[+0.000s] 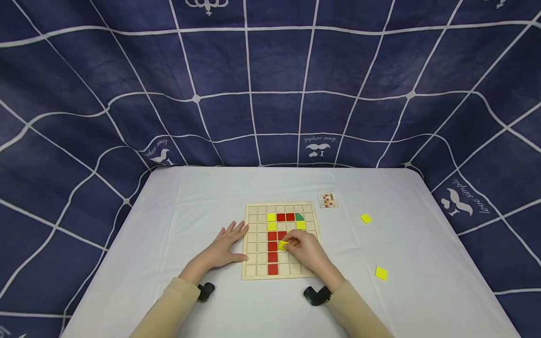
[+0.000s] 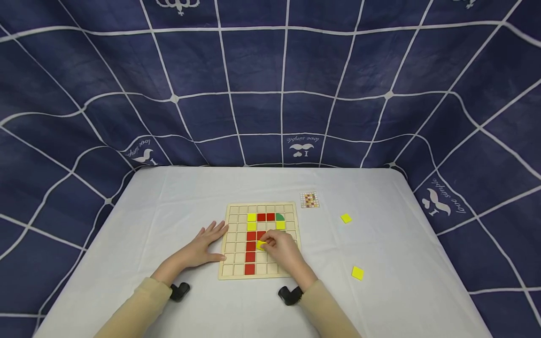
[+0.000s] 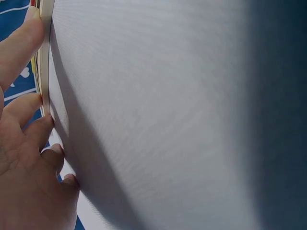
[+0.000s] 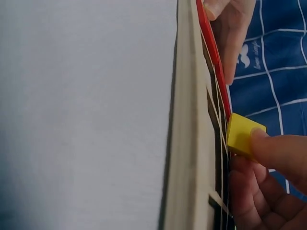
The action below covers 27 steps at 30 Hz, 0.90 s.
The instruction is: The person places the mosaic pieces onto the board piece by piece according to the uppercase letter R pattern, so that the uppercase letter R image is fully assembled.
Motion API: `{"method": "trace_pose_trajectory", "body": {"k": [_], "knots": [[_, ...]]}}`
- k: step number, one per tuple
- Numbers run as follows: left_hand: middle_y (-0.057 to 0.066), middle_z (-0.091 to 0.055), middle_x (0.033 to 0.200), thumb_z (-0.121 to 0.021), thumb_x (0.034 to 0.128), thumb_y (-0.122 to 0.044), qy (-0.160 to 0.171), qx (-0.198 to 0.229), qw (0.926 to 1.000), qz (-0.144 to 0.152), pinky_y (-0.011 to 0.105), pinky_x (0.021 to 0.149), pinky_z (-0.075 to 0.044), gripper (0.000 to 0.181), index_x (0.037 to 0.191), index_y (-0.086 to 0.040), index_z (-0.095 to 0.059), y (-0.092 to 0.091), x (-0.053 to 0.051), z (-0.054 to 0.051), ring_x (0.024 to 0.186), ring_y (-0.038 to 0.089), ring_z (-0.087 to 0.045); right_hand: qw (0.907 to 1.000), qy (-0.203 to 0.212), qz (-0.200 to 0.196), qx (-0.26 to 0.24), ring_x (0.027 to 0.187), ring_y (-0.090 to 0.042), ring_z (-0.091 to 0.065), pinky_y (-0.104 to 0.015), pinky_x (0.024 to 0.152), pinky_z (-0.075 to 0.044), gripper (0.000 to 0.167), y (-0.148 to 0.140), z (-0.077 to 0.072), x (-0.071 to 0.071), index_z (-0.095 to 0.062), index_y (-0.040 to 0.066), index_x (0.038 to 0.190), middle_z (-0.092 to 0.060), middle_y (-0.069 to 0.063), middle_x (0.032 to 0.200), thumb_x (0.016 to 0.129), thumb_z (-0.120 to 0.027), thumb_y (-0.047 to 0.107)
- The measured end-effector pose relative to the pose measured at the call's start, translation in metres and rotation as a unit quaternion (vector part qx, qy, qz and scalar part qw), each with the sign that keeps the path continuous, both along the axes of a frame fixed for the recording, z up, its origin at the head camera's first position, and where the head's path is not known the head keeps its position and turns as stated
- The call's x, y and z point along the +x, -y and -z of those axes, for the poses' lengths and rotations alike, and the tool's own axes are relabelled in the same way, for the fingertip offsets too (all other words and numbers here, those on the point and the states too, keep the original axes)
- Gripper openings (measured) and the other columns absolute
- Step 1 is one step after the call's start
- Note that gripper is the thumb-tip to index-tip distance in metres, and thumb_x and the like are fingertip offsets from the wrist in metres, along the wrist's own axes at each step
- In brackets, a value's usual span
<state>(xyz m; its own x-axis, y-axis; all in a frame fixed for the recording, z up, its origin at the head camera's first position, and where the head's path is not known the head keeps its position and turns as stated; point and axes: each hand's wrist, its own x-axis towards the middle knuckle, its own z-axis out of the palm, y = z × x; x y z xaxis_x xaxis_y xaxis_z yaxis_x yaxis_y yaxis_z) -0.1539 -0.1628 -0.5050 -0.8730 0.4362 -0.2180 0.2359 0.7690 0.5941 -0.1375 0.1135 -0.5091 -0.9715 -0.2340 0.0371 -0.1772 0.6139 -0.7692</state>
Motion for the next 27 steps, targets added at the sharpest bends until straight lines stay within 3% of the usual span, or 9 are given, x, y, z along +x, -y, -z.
{"method": "trace_pose_trajectory", "body": {"k": [17,27], "knots": [[0.011,-0.021,0.164,-0.081,0.0798,-0.033,-0.001,0.007,1.0,0.0,0.058,0.123,-0.003,0.092,0.154,-0.009,-0.032,0.0,-0.0012,0.001,0.153,0.036,-0.006,0.9972,-0.039,-0.005,0.063,0.07,-0.007,-0.049,-0.016,0.061,-0.045,0.007,0.0062,-0.005,-0.0022,-0.077,0.015,0.09,-0.059,0.006,0.082,0.085,-0.077,0.01],[0.01,-0.02,0.164,-0.081,0.08,-0.033,0.006,0.002,1.0,-0.001,0.057,0.124,-0.002,0.093,0.155,-0.01,-0.031,-0.0003,-0.0001,-0.0014,0.154,0.035,-0.005,0.9969,-0.027,0.01,0.073,0.07,-0.007,-0.048,-0.015,0.059,-0.044,0.008,0.0088,-0.0039,-0.0006,-0.072,0.012,0.082,-0.053,0.005,0.08,0.084,-0.077,0.006]]}}
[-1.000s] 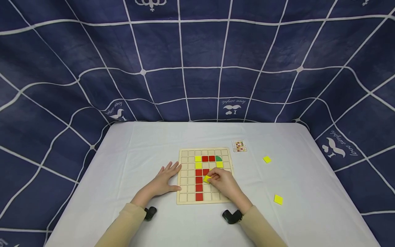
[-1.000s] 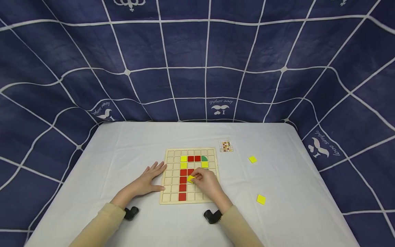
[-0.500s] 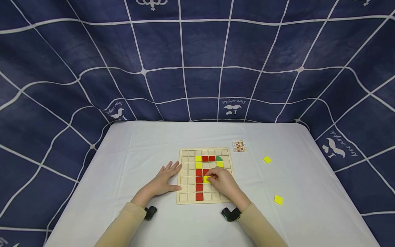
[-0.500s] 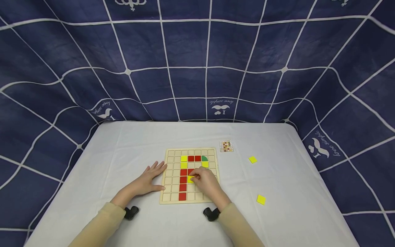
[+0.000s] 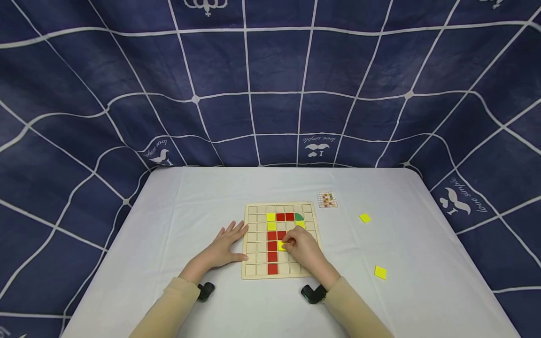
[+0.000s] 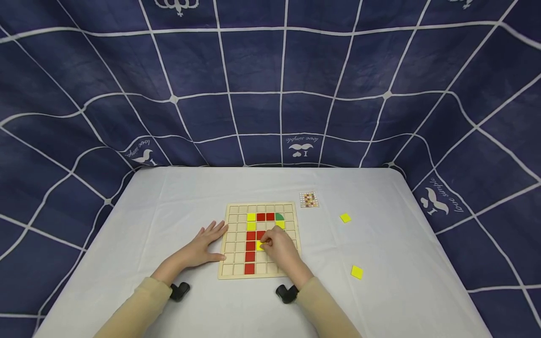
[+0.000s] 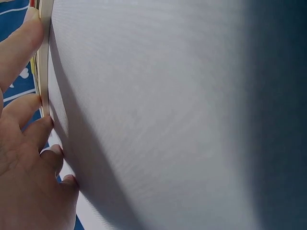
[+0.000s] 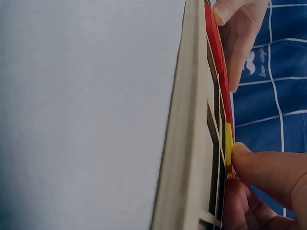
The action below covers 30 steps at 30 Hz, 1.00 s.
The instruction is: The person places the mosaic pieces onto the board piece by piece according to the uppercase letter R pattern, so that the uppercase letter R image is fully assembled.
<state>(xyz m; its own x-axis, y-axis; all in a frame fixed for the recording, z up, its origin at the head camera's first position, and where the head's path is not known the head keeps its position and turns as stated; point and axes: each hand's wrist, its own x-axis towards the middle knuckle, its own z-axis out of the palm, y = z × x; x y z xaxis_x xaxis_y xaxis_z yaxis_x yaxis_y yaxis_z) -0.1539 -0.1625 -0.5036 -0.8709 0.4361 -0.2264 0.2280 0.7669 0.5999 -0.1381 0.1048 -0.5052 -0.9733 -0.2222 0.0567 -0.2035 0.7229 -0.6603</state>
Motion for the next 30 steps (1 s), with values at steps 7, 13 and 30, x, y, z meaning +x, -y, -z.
{"method": "trace_pose_trajectory", "body": {"k": [7,13,30], "knots": [[0.011,-0.021,0.164,-0.081,0.0792,-0.033,-0.002,0.001,1.0,-0.005,0.058,0.123,-0.002,0.093,0.154,-0.009,-0.032,0.0,-0.001,0.001,0.154,0.036,-0.006,1.0,0.004,0.0,-0.006,0.07,-0.007,-0.049,-0.015,0.06,-0.046,0.009,0.0,0.0,0.0,-0.071,0.011,0.083,-0.055,0.004,0.081,0.083,-0.077,0.005],[0.011,-0.021,0.164,-0.081,0.0792,-0.033,-0.002,0.0,1.0,-0.008,0.058,0.123,-0.002,0.093,0.154,-0.01,-0.032,-0.001,-0.001,0.001,0.154,0.035,-0.005,0.9997,0.009,-0.002,-0.021,0.072,-0.007,-0.051,-0.015,0.062,-0.048,0.007,-0.004,-0.001,0.003,-0.071,0.012,0.088,-0.056,0.005,0.084,0.085,-0.076,0.008],[0.011,-0.02,0.164,-0.08,0.0812,-0.034,-0.002,0.009,0.9999,0.006,0.058,0.123,-0.002,0.091,0.155,-0.01,-0.031,0.002,0.0,0.002,0.154,0.035,-0.005,0.9937,0.007,0.112,0.01,0.088,-0.015,-0.064,-0.027,0.075,-0.056,0.017,-0.124,-0.028,0.032,-0.072,0.007,0.104,-0.068,-0.002,0.096,0.089,-0.072,0.013]]}}
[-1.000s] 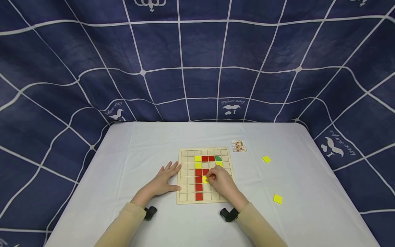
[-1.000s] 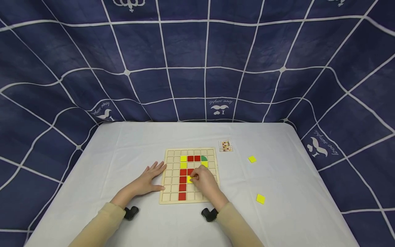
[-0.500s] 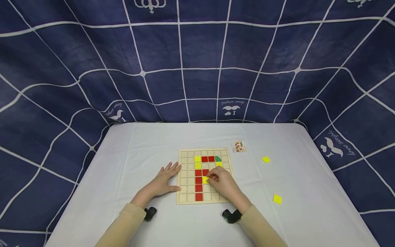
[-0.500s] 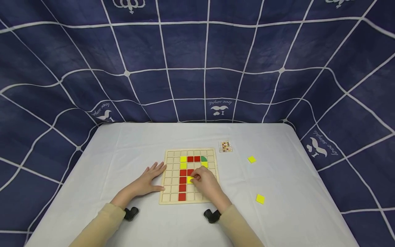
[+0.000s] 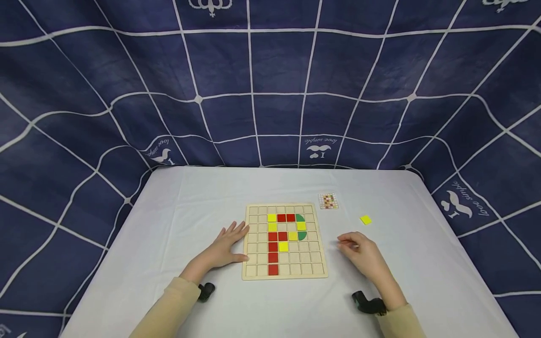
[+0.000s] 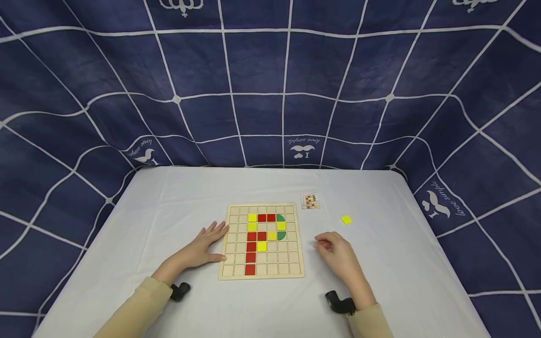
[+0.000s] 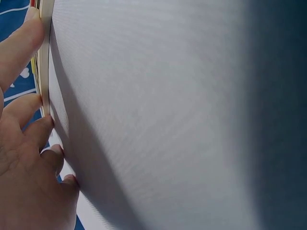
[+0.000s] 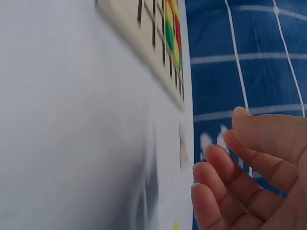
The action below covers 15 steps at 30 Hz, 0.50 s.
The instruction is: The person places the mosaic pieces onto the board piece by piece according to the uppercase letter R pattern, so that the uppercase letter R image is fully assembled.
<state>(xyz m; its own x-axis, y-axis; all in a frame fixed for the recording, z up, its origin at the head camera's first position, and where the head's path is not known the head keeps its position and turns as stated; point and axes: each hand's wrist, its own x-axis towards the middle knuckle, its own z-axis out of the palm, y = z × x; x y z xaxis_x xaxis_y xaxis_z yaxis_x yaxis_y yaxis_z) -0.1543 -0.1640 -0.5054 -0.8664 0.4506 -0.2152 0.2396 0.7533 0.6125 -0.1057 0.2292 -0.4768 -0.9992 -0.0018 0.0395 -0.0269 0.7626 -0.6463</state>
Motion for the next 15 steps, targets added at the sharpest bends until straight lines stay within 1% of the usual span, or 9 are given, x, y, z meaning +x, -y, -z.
{"method": "trace_pose_trajectory", "body": {"k": [5,7,9,11,12,15], "knots": [[0.011,-0.02,0.164,-0.08,0.0812,-0.033,0.001,0.0,1.0,-0.001,0.057,0.123,-0.002,0.091,0.155,-0.01,-0.031,-0.001,0.0,0.0,0.154,0.035,-0.005,0.9984,0.035,0.032,0.031,0.093,-0.022,-0.065,-0.029,0.077,-0.056,0.027,-0.045,-0.003,0.018,-0.069,0.003,0.113,-0.069,-0.008,0.102,0.09,-0.071,0.015],[0.011,-0.02,0.164,-0.08,0.0811,-0.033,0.001,-0.002,1.0,-0.002,0.058,0.123,-0.002,0.091,0.155,-0.01,-0.031,-0.001,0.0,0.0,0.154,0.035,-0.005,0.9967,0.059,0.041,0.037,0.096,-0.026,-0.065,-0.034,0.08,-0.056,0.032,-0.059,-0.004,0.024,-0.067,0.001,0.117,-0.069,-0.012,0.105,0.09,-0.071,0.017],[0.01,-0.021,0.164,-0.08,0.0809,-0.033,0.002,-0.003,1.0,-0.004,0.058,0.123,-0.002,0.091,0.155,-0.01,-0.031,-0.001,0.0,0.0,0.154,0.035,-0.005,0.9943,0.085,0.05,0.042,0.1,-0.032,-0.065,-0.042,0.083,-0.056,0.037,-0.069,-0.004,0.028,-0.065,-0.001,0.119,-0.068,-0.016,0.109,0.088,-0.073,0.019],[0.01,-0.021,0.164,-0.08,0.0807,-0.033,0.002,-0.005,1.0,-0.006,0.058,0.123,-0.002,0.092,0.155,-0.01,-0.031,-0.002,0.0,-0.001,0.154,0.036,-0.005,0.9909,0.113,0.058,0.045,0.101,-0.034,-0.064,-0.046,0.082,-0.055,0.043,-0.075,-0.002,0.031,-0.065,-0.002,0.119,-0.067,-0.018,0.111,0.086,-0.076,0.023],[0.01,-0.021,0.164,-0.08,0.0805,-0.032,0.002,-0.005,1.0,-0.006,0.058,0.123,-0.002,0.092,0.155,-0.01,-0.031,-0.002,0.0,-0.001,0.154,0.036,-0.005,0.9893,0.125,0.06,0.047,0.101,-0.034,-0.063,-0.046,0.081,-0.055,0.045,-0.077,-0.001,0.032,-0.065,-0.002,0.119,-0.067,-0.018,0.111,0.084,-0.077,0.024],[0.01,-0.021,0.164,-0.081,0.0804,-0.032,0.002,-0.005,1.0,-0.007,0.057,0.123,-0.002,0.092,0.155,-0.01,-0.031,-0.002,0.0,-0.001,0.154,0.036,-0.005,0.9851,0.152,0.059,0.052,0.098,-0.03,-0.061,-0.04,0.078,-0.052,0.049,-0.081,0.004,0.034,-0.066,-0.001,0.116,-0.065,-0.018,0.11,0.079,-0.082,0.028]]}}
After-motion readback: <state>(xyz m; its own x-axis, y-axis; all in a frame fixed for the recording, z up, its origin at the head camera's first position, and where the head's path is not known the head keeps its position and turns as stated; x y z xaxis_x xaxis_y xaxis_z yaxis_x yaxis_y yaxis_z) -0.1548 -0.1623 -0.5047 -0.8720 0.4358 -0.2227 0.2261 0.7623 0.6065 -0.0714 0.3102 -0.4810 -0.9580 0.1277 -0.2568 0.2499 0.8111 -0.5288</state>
